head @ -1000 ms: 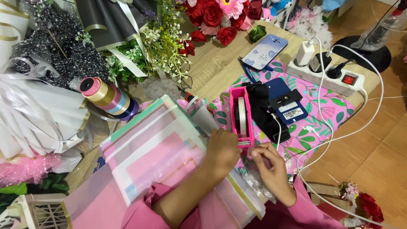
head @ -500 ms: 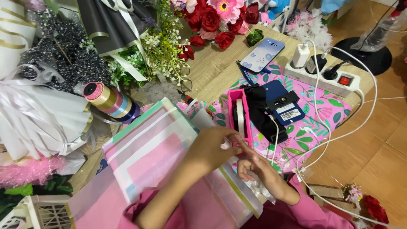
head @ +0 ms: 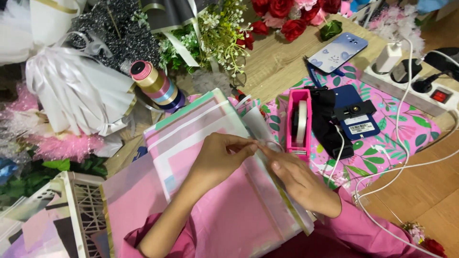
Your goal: The person applies clear adhesive tape to the edges of a pink sheet of paper using a pink tape dispenser. They repeatedly pull tape from the dispenser, cut it, and press it onto the paper's borders.
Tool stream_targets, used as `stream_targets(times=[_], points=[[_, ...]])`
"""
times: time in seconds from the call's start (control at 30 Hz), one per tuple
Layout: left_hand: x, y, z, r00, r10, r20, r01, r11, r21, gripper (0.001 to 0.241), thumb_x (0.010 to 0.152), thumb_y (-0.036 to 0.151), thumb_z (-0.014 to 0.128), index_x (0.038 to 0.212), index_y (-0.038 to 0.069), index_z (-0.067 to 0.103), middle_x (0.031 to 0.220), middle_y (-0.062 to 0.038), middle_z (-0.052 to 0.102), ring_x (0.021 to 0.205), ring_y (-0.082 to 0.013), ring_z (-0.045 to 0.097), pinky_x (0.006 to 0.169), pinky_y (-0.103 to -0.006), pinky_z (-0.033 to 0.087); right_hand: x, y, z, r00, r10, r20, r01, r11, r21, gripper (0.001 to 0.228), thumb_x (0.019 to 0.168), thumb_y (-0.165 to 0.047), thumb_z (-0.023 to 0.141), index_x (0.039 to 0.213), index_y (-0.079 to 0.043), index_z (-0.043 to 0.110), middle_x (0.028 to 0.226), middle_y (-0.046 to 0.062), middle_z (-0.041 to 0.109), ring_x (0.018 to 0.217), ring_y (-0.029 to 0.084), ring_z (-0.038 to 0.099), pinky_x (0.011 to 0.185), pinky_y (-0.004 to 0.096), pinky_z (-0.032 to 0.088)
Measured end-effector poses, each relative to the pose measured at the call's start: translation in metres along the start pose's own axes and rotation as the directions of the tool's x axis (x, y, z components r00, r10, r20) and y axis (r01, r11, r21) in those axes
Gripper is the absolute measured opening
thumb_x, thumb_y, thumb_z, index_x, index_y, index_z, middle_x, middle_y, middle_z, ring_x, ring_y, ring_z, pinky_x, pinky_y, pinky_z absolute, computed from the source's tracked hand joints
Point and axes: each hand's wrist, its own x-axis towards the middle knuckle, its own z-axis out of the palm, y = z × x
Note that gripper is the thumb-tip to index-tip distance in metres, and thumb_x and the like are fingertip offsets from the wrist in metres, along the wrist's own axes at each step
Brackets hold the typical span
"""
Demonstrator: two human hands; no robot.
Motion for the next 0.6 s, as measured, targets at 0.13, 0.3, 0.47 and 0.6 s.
stream_targets(times=[0.13, 0.3, 0.47, 0.6], points=[[0.000, -0.013, -0.005, 0.998, 0.053, -0.029, -0.048, 0.987, 0.154, 0.023, 0.093, 0.028, 0.070, 0.109, 0.015, 0.082, 0.091, -0.003, 0.080, 0.084, -0.0132, 0.071, 0.075, -0.0261, 0.055, 0.010, -0.011, 0.001, 0.970, -0.231, -0.078, 0.206, 0.947, -0.247, 0.053, 0.108, -0.035, 0.032, 0.145, -0.008, 0.058, 0.100, 0.020, 0.066, 0.094, 0.045, 0.063, 0.083, 0.051, 0.047], [0.017, -0.037, -0.006, 0.984, 0.140, -0.106, -0.107, 0.956, 0.274, 0.015, 0.091, 0.023, 0.072, 0.099, 0.018, 0.083, 0.092, -0.005, 0.077, 0.089, -0.0232, 0.073, 0.076, -0.0318, 0.059, 0.017, 0.005, 0.010, 0.976, -0.200, -0.081, 0.158, 0.916, -0.368, 0.052, 0.108, -0.039, 0.034, 0.146, -0.014, 0.059, 0.095, 0.012, 0.058, 0.092, 0.037, 0.060, 0.082, 0.046, 0.042], [0.025, -0.039, -0.013, 0.957, 0.250, -0.144, -0.224, 0.959, 0.176, 0.016, 0.092, 0.019, 0.074, 0.103, 0.012, 0.083, 0.082, -0.012, 0.078, 0.076, -0.0220, 0.074, 0.068, -0.0304, 0.059, 0.026, 0.003, 0.013, 0.967, -0.221, -0.128, 0.119, 0.833, -0.541, 0.054, 0.106, -0.040, 0.031, 0.156, -0.026, 0.049, 0.096, 0.004, 0.046, 0.093, 0.029, 0.052, 0.084, 0.044, 0.038], [0.030, -0.047, -0.011, 0.964, 0.222, -0.146, -0.195, 0.965, 0.178, 0.015, 0.092, 0.019, 0.074, 0.102, 0.015, 0.083, 0.081, -0.011, 0.078, 0.072, -0.0191, 0.072, 0.066, -0.0292, 0.058, 0.026, 0.010, 0.020, 0.958, -0.249, -0.145, 0.123, 0.808, -0.576, 0.053, 0.107, -0.039, 0.033, 0.154, -0.025, 0.051, 0.099, 0.005, 0.043, 0.096, 0.029, 0.048, 0.085, 0.044, 0.037]])
